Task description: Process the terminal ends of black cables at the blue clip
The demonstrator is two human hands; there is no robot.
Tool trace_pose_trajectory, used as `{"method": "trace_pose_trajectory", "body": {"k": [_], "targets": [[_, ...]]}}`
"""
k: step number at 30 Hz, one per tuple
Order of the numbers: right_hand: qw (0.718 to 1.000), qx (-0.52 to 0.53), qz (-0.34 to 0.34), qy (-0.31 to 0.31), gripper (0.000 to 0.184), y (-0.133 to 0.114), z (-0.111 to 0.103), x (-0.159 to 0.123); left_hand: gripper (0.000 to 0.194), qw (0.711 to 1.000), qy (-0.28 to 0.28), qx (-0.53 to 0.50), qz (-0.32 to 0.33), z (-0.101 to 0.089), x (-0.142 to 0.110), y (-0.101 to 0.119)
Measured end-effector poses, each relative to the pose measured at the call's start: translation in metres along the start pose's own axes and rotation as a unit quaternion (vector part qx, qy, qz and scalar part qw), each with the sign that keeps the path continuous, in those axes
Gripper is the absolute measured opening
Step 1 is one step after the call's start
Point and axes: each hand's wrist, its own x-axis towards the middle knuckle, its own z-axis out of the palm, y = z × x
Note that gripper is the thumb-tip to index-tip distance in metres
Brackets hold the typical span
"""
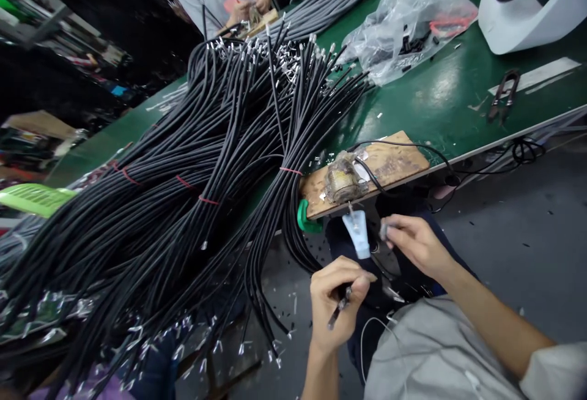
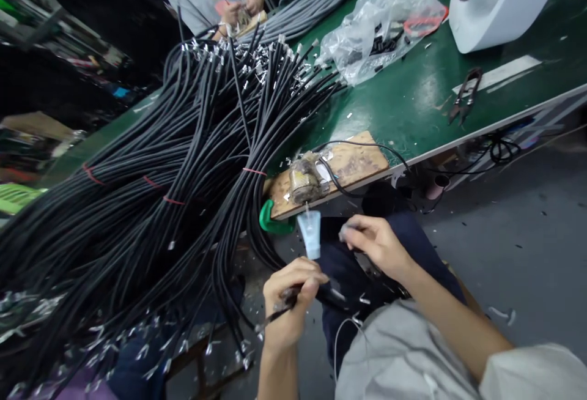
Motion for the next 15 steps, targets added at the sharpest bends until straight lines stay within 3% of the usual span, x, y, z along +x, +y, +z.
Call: {"method": "trace_pose_trajectory", "body": {"k": [1,3,5,9,13,15], "targets": [[0.995,-0.077,-0.057,-0.016,0.020,-0.005,0.001,-0.007,0.014,1.000,-0.020,0.008,-0.009,0.000,0.000,-0.001],[0.960,-0.209,-0.172,-0.069,0.012,-0.015,0.008,-0.018,0.012,0.997,-0.056,0.035,-0.031,-0.001,0.001,-0.002],[0.924,-0.273,-0.254,-0.086,0.007,-0.020,0.019,-0.023,0.006,0.996,-0.063,0.057,-0.035,-0.001,0.001,-0.002],[0.917,-0.280,-0.285,0.008,0.013,-0.012,0.038,-0.022,0.005,0.996,-0.001,0.083,-0.015,-0.001,-0.006,-0.002],[0.885,-0.310,-0.331,0.105,0.015,0.005,0.046,-0.024,0.003,0.991,0.055,0.116,-0.028,0.004,-0.014,-0.002],[0.900,-0.273,-0.317,0.122,0.014,0.010,0.047,-0.026,0.011,0.989,0.062,0.129,-0.048,0.007,-0.016,-0.002]]}}
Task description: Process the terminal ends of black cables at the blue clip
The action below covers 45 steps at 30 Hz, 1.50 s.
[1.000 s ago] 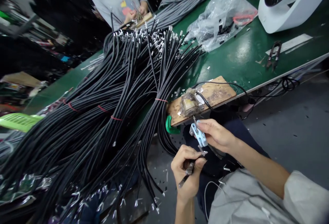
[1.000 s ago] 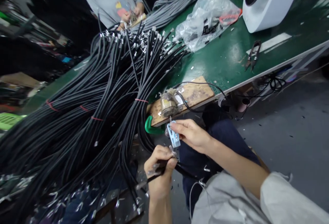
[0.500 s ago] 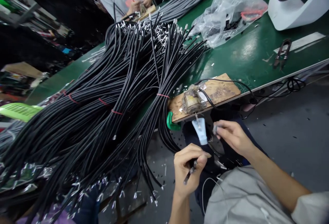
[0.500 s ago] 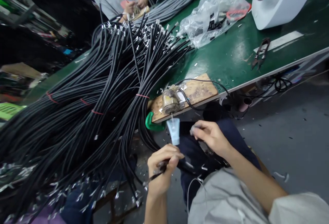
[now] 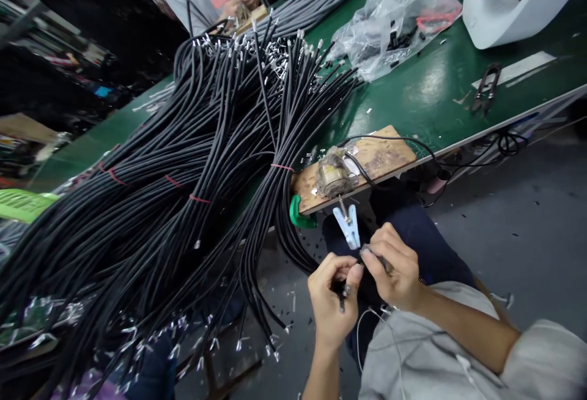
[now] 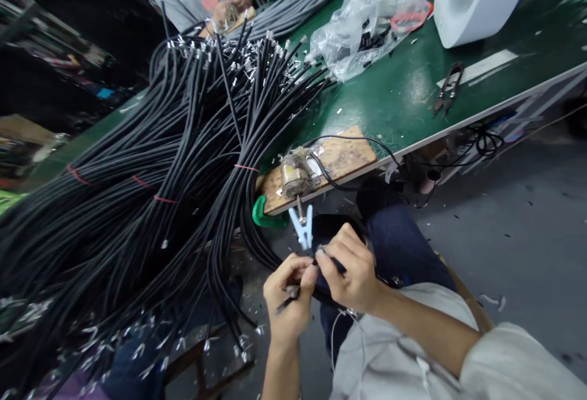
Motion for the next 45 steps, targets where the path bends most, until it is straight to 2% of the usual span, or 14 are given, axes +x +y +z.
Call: {"method": "trace_pose_trajectory", "body": {"k": [3,8,10,15,19,23,26,30,32,34,38,40,43,45], "targets": [[0.982,0.142,0.122,-0.022,0.016,0.003,0.003,-0.004,0.023,1.000,-0.007,-0.012,-0.026,0.001,0.000,0.001],[0.862,0.357,0.356,-0.061,0.028,0.008,0.000,-0.003,0.036,0.997,-0.046,-0.058,-0.038,-0.002,0.003,0.003],[0.849,0.367,0.373,-0.079,0.027,0.008,-0.006,0.001,0.041,0.995,-0.062,-0.059,-0.044,-0.004,0.003,0.004],[0.910,0.291,0.249,-0.160,0.016,0.011,-0.017,0.012,0.045,0.988,-0.117,-0.071,-0.074,-0.008,0.008,0.007],[0.846,0.402,0.340,-0.087,0.025,0.012,-0.003,0.009,0.045,0.984,-0.141,-0.088,-0.067,-0.010,0.011,0.008],[0.781,0.446,0.437,-0.013,0.036,0.002,0.011,0.004,0.032,0.988,-0.113,-0.094,-0.046,-0.009,0.010,0.006],[0.800,0.402,0.445,0.006,0.033,-0.006,0.012,0.001,0.028,0.993,-0.089,-0.076,-0.035,-0.005,0.009,0.005],[0.933,0.216,0.284,0.051,0.017,-0.006,0.006,-0.002,0.029,0.993,-0.069,-0.081,-0.054,-0.001,0.008,0.003],[0.962,0.166,0.213,0.040,0.011,-0.003,0.003,-0.001,0.028,0.991,-0.073,-0.097,-0.064,-0.001,0.008,0.002],[0.939,0.237,0.250,-0.011,0.012,0.002,-0.001,0.001,0.026,0.988,-0.082,-0.117,-0.059,-0.004,0.008,0.000],[0.754,0.459,0.433,-0.181,0.037,0.011,-0.012,0.015,0.017,0.987,-0.088,-0.135,0.006,-0.008,0.013,0.001],[0.713,0.456,0.456,-0.275,0.040,0.015,-0.022,0.027,0.011,0.989,-0.079,-0.119,0.030,-0.008,0.016,0.003],[0.761,0.339,0.427,-0.351,0.036,0.018,-0.036,0.051,0.009,0.994,-0.054,-0.089,0.033,-0.006,0.017,0.006],[0.818,0.263,0.402,-0.318,0.037,0.018,-0.037,0.065,0.010,0.996,-0.040,-0.079,0.031,-0.005,0.016,0.007]]}}
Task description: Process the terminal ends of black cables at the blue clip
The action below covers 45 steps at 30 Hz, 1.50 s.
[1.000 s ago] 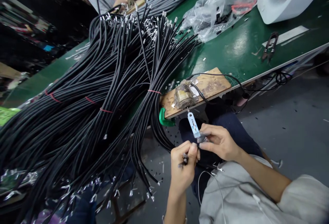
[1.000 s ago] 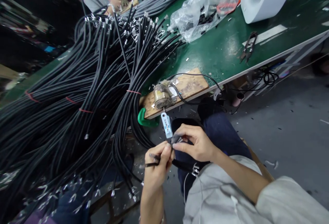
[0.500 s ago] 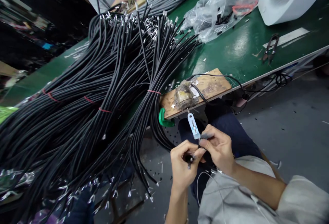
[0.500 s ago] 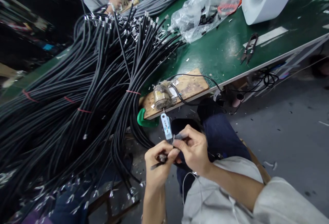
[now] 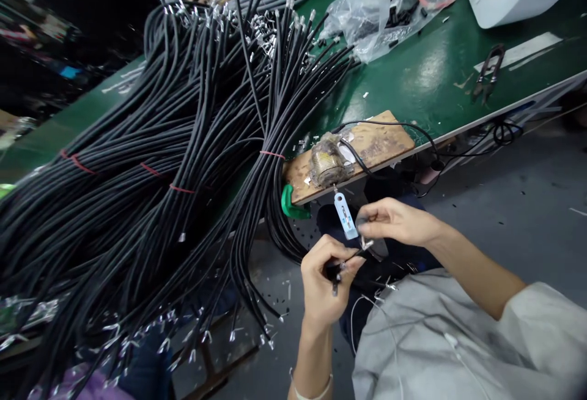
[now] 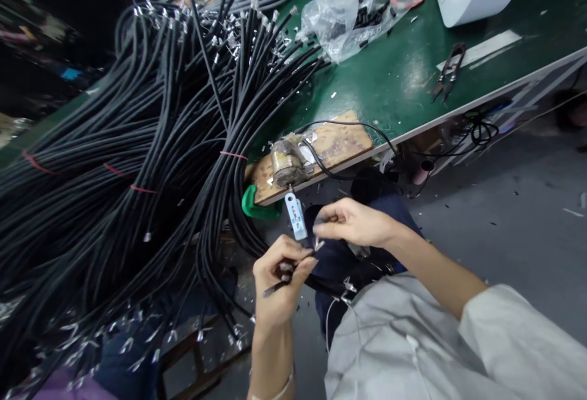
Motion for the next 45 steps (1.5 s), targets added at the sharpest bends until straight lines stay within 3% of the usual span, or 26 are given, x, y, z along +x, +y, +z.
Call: {"method": "trace_pose_trajectory", "body": {"k": [3,11,15,20,23,26,29,32,35,37,40,45], "targets": [[0.997,-0.009,-0.044,0.063,0.046,-0.011,0.006,0.013,0.010,1.000,0.014,-0.010,0.014,-0.002,-0.003,0.001],[0.972,0.228,-0.033,0.053,0.043,-0.002,0.034,0.030,0.007,0.995,0.071,-0.069,0.003,-0.002,0.001,-0.003],[0.962,0.267,-0.031,0.051,0.040,0.003,0.033,0.030,0.009,0.996,0.052,-0.064,-0.023,0.002,0.008,-0.002],[0.955,0.295,-0.002,0.005,0.047,0.016,0.025,0.028,0.014,0.998,0.020,-0.056,-0.037,-0.002,0.009,0.004],[0.951,0.309,0.014,0.030,0.048,0.028,0.013,0.022,0.011,0.998,0.005,-0.060,-0.031,-0.004,0.006,0.004],[0.965,0.249,-0.005,0.083,0.042,0.038,-0.002,0.009,0.006,0.997,0.001,-0.071,-0.014,-0.005,0.001,0.002],[0.982,0.109,-0.048,0.146,0.031,0.041,-0.010,-0.007,0.006,0.997,-0.018,-0.073,-0.005,-0.006,-0.002,0.000],[0.981,-0.037,-0.114,0.151,0.023,0.035,-0.006,-0.020,0.014,0.997,-0.052,-0.051,-0.023,-0.004,-0.001,-0.002],[0.955,-0.179,-0.224,0.079,0.018,0.025,0.010,-0.025,0.014,0.995,-0.073,0.002,-0.062,0.001,0.001,-0.005],[0.922,-0.247,-0.289,0.073,0.013,0.021,0.021,-0.023,0.009,0.994,-0.072,0.036,-0.071,0.003,0.002,-0.006],[0.888,-0.273,-0.340,0.148,0.009,0.022,0.032,-0.019,0.005,0.995,-0.060,0.046,-0.070,0.002,-0.002,-0.007],[0.855,-0.298,-0.352,0.237,0.014,0.037,0.041,-0.017,0.007,0.997,-0.006,0.015,-0.071,0.002,-0.013,-0.007]]}}
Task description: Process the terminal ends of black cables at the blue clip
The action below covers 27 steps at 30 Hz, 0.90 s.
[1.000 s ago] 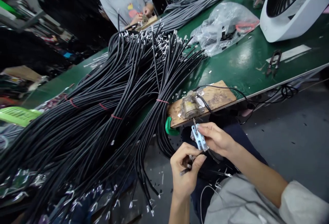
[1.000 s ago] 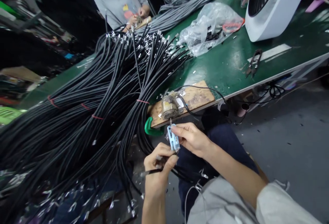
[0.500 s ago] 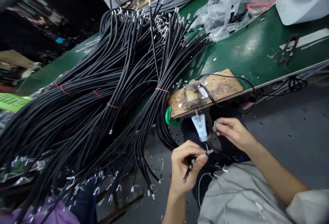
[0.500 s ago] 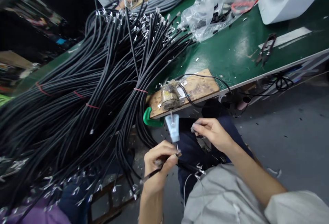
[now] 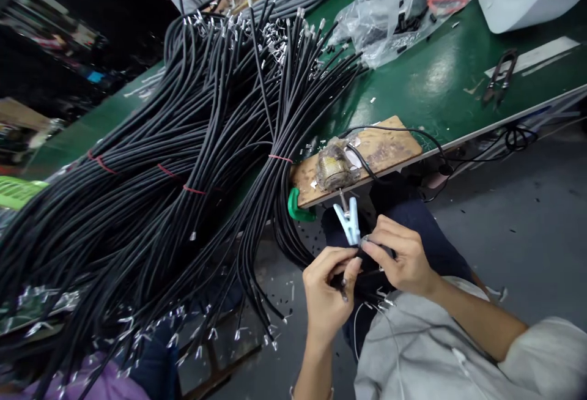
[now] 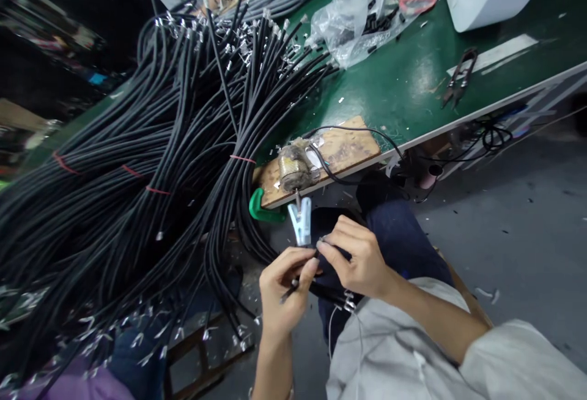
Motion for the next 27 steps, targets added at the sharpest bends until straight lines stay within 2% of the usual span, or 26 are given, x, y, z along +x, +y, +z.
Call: {"method": "trace_pose_trajectory", "body": {"k": [3,5,6,10,12,13,15,16,19,21,23,26,27], "targets": [[0.997,0.028,0.041,0.059,0.013,-0.001,0.008,-0.010,0.003,1.000,0.023,0.017,0.003,0.005,-0.002,-0.001],[0.984,0.118,0.110,0.071,0.014,-0.002,0.013,-0.015,0.002,0.999,0.032,0.023,0.001,0.008,-0.001,0.000],[0.969,0.177,0.155,0.072,0.016,-0.001,0.015,-0.016,0.003,0.999,0.034,0.024,0.000,0.009,-0.001,0.000],[0.858,0.384,0.339,0.038,0.021,0.009,0.016,-0.013,0.015,0.999,0.012,0.043,0.008,0.008,0.001,0.002],[0.813,0.434,0.387,-0.002,0.019,0.014,0.013,-0.009,0.024,0.999,-0.016,0.044,0.004,0.006,0.001,0.003],[0.803,0.447,0.395,-0.015,0.019,0.016,0.010,-0.008,0.028,0.999,-0.030,0.040,-0.004,0.004,0.001,0.003],[0.807,0.451,0.381,-0.029,0.021,0.017,0.003,-0.004,0.034,0.998,-0.054,0.028,-0.025,0.002,0.002,0.005],[0.825,0.436,0.358,-0.040,0.021,0.017,-0.001,-0.003,0.037,0.997,-0.065,0.022,-0.036,0.001,0.002,0.006],[0.914,0.314,0.238,-0.095,0.020,0.016,-0.011,0.000,0.043,0.994,-0.094,0.005,-0.062,-0.002,0.006,0.009],[0.948,0.254,0.167,-0.095,0.016,0.016,-0.011,0.000,0.045,0.991,-0.113,-0.009,-0.069,-0.003,0.008,0.011],[0.946,0.278,0.160,-0.056,0.022,0.015,-0.004,-0.002,0.045,0.989,-0.129,-0.025,-0.065,-0.004,0.008,0.012],[0.918,0.332,0.215,0.022,0.031,0.009,0.011,-0.010,0.036,0.988,-0.127,-0.060,-0.061,-0.003,0.007,0.010],[0.922,0.315,0.219,0.050,0.030,0.007,0.014,-0.013,0.033,0.988,-0.121,-0.071,-0.065,-0.003,0.006,0.009]]}}
